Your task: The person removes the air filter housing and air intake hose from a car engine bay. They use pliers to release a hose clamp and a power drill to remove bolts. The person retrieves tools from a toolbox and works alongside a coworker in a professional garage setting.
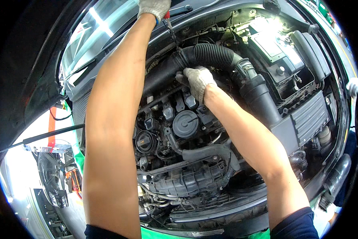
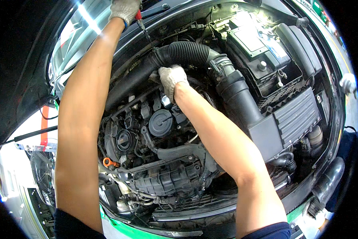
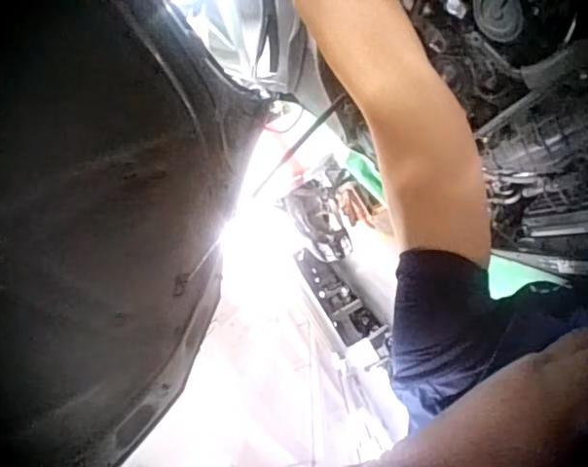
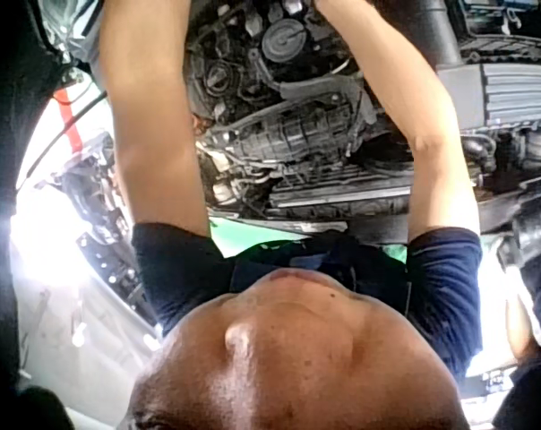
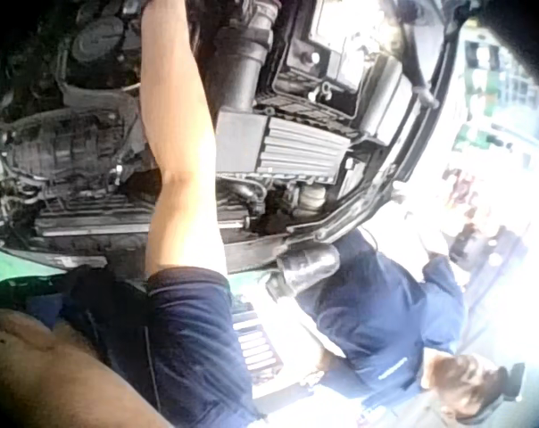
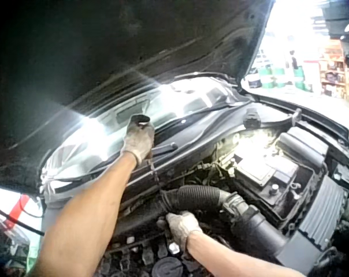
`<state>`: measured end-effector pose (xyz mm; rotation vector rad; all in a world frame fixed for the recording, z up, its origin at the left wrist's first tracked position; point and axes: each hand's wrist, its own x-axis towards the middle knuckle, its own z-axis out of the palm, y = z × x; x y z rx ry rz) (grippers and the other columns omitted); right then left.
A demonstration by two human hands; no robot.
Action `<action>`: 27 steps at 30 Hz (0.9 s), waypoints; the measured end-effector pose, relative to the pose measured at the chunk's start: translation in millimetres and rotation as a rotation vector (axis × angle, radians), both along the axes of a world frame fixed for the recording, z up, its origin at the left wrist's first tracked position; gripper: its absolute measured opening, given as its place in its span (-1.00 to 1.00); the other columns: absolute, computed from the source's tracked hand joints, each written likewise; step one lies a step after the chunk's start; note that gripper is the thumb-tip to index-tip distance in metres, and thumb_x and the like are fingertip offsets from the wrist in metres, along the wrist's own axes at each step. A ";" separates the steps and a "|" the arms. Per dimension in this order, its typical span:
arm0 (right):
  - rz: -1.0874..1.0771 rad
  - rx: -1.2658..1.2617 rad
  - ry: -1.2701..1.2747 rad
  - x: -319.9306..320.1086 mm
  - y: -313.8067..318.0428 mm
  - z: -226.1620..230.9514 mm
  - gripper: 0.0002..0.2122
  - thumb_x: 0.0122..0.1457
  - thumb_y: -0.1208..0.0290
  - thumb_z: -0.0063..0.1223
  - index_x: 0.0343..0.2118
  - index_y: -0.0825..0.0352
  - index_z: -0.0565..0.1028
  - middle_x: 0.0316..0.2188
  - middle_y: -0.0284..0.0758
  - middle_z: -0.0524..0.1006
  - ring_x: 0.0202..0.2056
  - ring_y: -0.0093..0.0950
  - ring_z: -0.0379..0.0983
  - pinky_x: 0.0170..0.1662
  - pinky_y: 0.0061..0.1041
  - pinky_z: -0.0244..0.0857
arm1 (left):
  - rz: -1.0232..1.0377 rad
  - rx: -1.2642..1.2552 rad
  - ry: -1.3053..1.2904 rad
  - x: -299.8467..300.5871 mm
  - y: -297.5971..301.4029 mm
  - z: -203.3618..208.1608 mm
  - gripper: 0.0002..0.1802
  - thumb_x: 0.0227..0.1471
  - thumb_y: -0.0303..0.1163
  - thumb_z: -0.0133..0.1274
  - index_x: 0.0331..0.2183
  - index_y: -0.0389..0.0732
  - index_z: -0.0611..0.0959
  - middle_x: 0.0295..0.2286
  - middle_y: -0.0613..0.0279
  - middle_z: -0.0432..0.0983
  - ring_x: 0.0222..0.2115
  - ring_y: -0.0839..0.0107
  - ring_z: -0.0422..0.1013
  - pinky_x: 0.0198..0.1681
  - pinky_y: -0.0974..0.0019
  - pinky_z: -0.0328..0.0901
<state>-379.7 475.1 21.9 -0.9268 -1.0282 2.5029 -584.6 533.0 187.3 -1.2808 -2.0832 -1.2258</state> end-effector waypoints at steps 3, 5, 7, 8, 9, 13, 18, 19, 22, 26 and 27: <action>0.050 0.016 0.054 -0.9 -8.4 -5.5 -0.78 0.33 0.39 0.06 -0.13 0.45 0.55 -0.27 -0.20 0.65 -0.38 -0.41 0.60 -0.30 -0.41 0.49 | 0.050 0.043 0.124 2.0 -7.7 0.3 -0.69 0.17 -0.26 0.07 -0.08 -0.16 0.57 -0.33 -0.09 0.62 -0.25 0.01 0.56 -0.14 0.10 0.42; 0.138 0.003 0.060 -3.3 -11.6 -0.1 -0.75 0.36 0.30 0.09 -0.13 0.42 0.56 -0.26 -0.22 0.65 -0.39 -0.42 0.59 -0.30 -0.42 0.51 | 0.117 0.012 0.084 20.5 -23.7 11.4 -0.70 0.17 -0.25 0.05 -0.10 -0.17 0.57 -0.33 -0.10 0.62 -0.24 0.00 0.56 -0.15 0.08 0.42; 0.196 0.001 0.028 1.4 1.1 4.3 -0.74 0.39 0.25 0.07 -0.09 0.38 0.56 -0.25 -0.24 0.65 -0.36 -0.41 0.58 -0.28 -0.45 0.54 | 0.249 -0.090 0.224 10.1 -24.2 -0.9 -0.71 0.18 -0.25 0.02 -0.12 -0.17 0.58 -0.32 -0.11 0.62 -0.24 -0.01 0.55 -0.16 0.06 0.42; 0.204 0.014 0.039 4.8 9.8 -1.0 -0.74 0.40 0.25 0.06 -0.09 0.37 0.56 -0.23 -0.23 0.64 -0.33 -0.41 0.59 -0.27 -0.46 0.55 | 0.356 -0.173 0.394 -19.3 -22.4 -15.7 -0.72 0.18 -0.25 0.00 -0.13 -0.17 0.59 -0.32 -0.11 0.62 -0.24 -0.02 0.55 -0.17 0.05 0.42; 0.246 -0.061 0.115 4.8 17.2 -8.1 -0.74 0.40 0.26 0.06 -0.06 0.38 0.55 -0.17 -0.21 0.63 -0.28 -0.42 0.58 -0.26 -0.45 0.57 | 0.480 -0.261 0.576 -53.1 -26.9 -23.2 -0.73 0.19 -0.25 -0.01 -0.14 -0.17 0.59 -0.31 -0.12 0.62 -0.24 -0.03 0.54 -0.17 0.03 0.41; 0.236 -0.009 0.126 6.6 33.2 -13.5 -0.73 0.40 0.26 0.08 -0.01 0.35 0.52 -0.16 -0.25 0.61 -0.21 -0.41 0.57 -0.19 -0.53 0.55 | 0.232 0.173 -0.175 -25.1 -78.1 -23.8 -0.81 0.27 -0.38 -0.06 -0.27 -0.24 0.61 -0.40 -0.01 0.62 -0.44 0.17 0.58 -0.33 0.15 0.48; 0.320 0.077 0.119 2.1 17.8 -1.7 -0.69 0.39 0.28 0.07 0.06 0.38 0.49 -0.10 -0.25 0.61 -0.10 -0.41 0.58 -0.10 -0.48 0.52 | 0.132 -0.074 0.044 -80.5 -72.8 -16.6 -0.73 0.23 -0.28 -0.03 -0.19 -0.25 0.61 -0.33 -0.08 0.63 -0.35 0.05 0.58 -0.25 0.09 0.47; 0.270 -0.003 0.128 5.1 19.1 -1.5 -0.69 0.39 0.28 0.07 0.06 0.39 0.50 -0.12 -0.24 0.62 -0.10 -0.41 0.58 -0.09 -0.47 0.52 | 0.119 -0.033 0.046 -56.5 -44.4 -11.6 -0.73 0.20 -0.27 -0.03 -0.16 -0.22 0.60 -0.30 -0.11 0.63 -0.28 -0.02 0.56 -0.19 0.05 0.44; 0.275 0.158 -0.090 12.7 22.1 12.8 -0.69 0.36 0.26 0.09 0.00 0.40 0.55 -0.21 -0.22 0.65 -0.16 -0.39 0.60 -0.10 -0.44 0.52 | 0.129 0.134 -0.022 -10.9 -20.8 -6.3 -0.68 0.17 -0.26 -0.01 -0.09 -0.21 0.57 -0.26 -0.13 0.62 -0.18 -0.10 0.54 -0.08 0.04 0.42; 0.164 1.330 -0.298 28.1 20.7 80.1 -0.56 0.22 0.10 0.23 -0.09 0.46 0.62 -0.24 -0.10 0.69 -0.23 -0.28 0.64 -0.04 -0.35 0.49 | 0.048 -0.019 -0.504 83.4 -67.9 37.7 -0.64 0.20 -0.26 -0.03 0.00 -0.15 0.51 -0.28 -0.11 0.61 -0.23 -0.01 0.57 -0.10 0.06 0.46; 0.040 1.433 -0.171 20.4 19.4 103.0 -0.55 0.19 0.10 0.24 -0.06 0.44 0.61 -0.22 -0.10 0.69 -0.22 -0.28 0.64 -0.04 -0.36 0.48 | 0.126 -0.025 -0.582 98.4 -81.1 54.8 -0.62 0.21 -0.24 -0.04 0.03 -0.15 0.50 -0.27 -0.11 0.62 -0.21 -0.01 0.57 -0.08 0.07 0.46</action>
